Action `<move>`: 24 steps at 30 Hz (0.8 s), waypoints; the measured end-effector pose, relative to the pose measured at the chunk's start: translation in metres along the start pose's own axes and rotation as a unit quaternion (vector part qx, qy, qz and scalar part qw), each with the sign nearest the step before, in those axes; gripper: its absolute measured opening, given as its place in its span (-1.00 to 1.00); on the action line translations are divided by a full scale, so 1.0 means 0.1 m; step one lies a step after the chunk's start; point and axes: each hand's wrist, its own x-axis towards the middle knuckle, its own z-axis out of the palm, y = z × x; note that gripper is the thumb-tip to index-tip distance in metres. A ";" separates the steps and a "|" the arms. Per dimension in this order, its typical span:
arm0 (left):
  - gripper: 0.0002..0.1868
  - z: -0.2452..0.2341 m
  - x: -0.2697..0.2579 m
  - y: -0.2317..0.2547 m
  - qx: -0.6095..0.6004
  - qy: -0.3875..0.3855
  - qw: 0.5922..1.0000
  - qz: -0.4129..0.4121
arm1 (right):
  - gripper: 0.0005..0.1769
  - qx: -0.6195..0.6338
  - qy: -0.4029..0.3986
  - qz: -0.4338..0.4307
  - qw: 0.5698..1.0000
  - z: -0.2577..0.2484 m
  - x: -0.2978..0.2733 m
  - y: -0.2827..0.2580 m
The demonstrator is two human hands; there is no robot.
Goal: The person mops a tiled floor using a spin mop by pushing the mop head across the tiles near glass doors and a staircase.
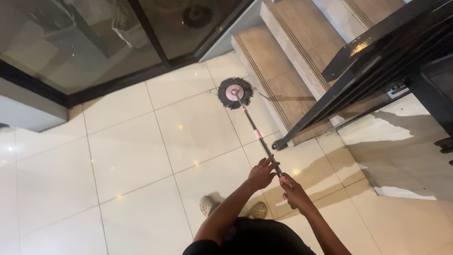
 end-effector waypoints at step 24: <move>-0.50 -0.74 1.84 -1.63 -0.015 0.006 0.998 0.053 | -0.32 0.109 0.005 -0.043 0.993 0.62 1.90 -0.99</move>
